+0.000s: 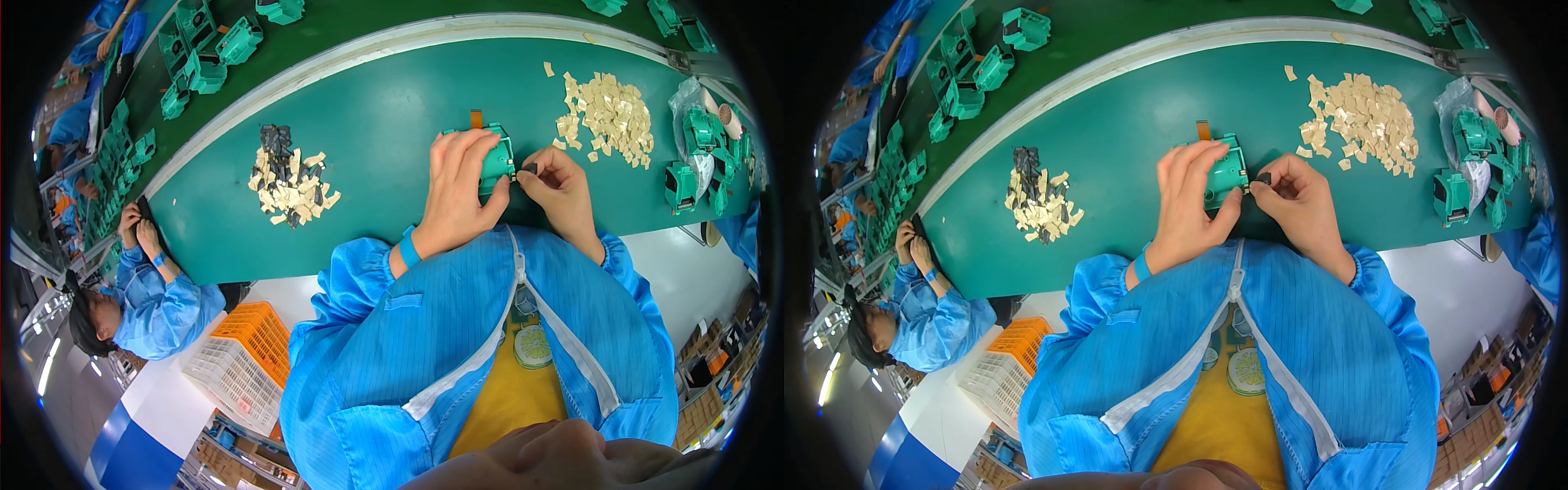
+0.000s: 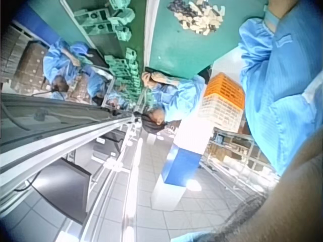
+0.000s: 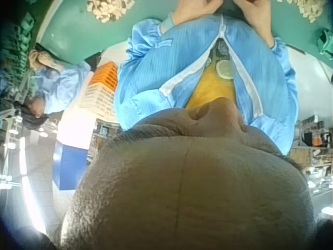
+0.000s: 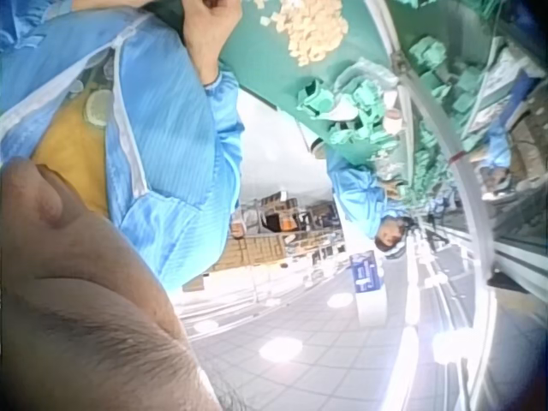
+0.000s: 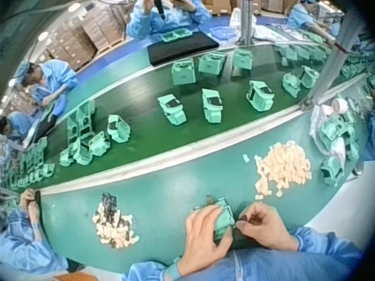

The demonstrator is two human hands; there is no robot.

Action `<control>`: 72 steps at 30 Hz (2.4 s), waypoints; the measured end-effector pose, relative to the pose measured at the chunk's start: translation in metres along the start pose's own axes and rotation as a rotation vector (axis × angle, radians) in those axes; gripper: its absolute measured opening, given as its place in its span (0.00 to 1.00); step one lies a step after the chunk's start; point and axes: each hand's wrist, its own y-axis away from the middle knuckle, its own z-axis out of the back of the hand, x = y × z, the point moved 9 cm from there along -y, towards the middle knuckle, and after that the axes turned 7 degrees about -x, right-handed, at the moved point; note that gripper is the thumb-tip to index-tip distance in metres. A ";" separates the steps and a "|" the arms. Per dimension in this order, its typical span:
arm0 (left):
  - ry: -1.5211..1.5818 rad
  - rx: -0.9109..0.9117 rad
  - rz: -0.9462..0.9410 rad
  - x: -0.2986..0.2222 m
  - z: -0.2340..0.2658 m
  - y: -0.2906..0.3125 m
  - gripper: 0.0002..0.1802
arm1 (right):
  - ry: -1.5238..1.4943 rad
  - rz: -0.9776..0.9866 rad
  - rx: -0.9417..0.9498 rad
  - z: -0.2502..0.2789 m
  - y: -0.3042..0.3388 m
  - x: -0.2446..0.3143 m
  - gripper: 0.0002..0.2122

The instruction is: The person assembles small electronic or mechanical parts by hand, attaching small white parts and small black parts to a green component housing on an industrial assembly line.

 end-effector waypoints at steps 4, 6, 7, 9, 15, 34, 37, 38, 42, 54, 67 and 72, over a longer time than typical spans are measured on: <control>-0.002 0.004 -0.001 0.001 -0.001 -0.001 0.33 | 0.047 -0.004 -0.012 0.000 -0.002 -0.001 0.09; -0.001 0.005 -0.001 0.001 -0.001 -0.001 0.33 | 0.051 -0.001 -0.020 -0.001 -0.002 0.000 0.08; -0.002 0.002 -0.003 0.001 -0.001 -0.001 0.32 | 0.055 0.007 -0.024 -0.001 -0.002 0.000 0.08; -0.005 0.002 -0.002 0.001 -0.001 -0.001 0.32 | 0.061 0.008 -0.030 -0.001 -0.003 0.000 0.08; -0.016 0.003 -0.008 0.001 -0.001 -0.002 0.31 | 0.103 0.009 -0.040 0.001 -0.004 -0.004 0.08; -0.042 -0.012 -0.007 0.002 -0.001 -0.003 0.31 | 0.115 0.010 -0.051 0.001 -0.005 -0.002 0.08; -0.052 -0.004 -0.015 0.003 -0.002 -0.003 0.32 | 0.132 0.008 -0.056 0.003 -0.005 -0.003 0.08; -0.051 -0.002 -0.017 0.003 -0.003 -0.002 0.32 | 0.131 0.008 -0.059 0.005 -0.005 -0.003 0.08; -0.065 -0.005 -0.018 0.004 -0.003 -0.001 0.32 | 0.308 0.040 -0.058 0.008 -0.007 0.008 0.07; -0.104 -0.009 -0.066 -0.001 -0.003 -0.003 0.37 | 0.803 0.393 -0.100 0.004 0.006 0.055 0.10; 0.258 0.078 0.086 0.009 0.010 0.001 0.41 | 0.101 -0.093 0.209 -0.013 0.000 0.028 0.07; 0.227 0.163 0.057 0.005 0.019 -0.002 0.40 | 0.161 -0.115 0.216 -0.019 0.004 0.037 0.06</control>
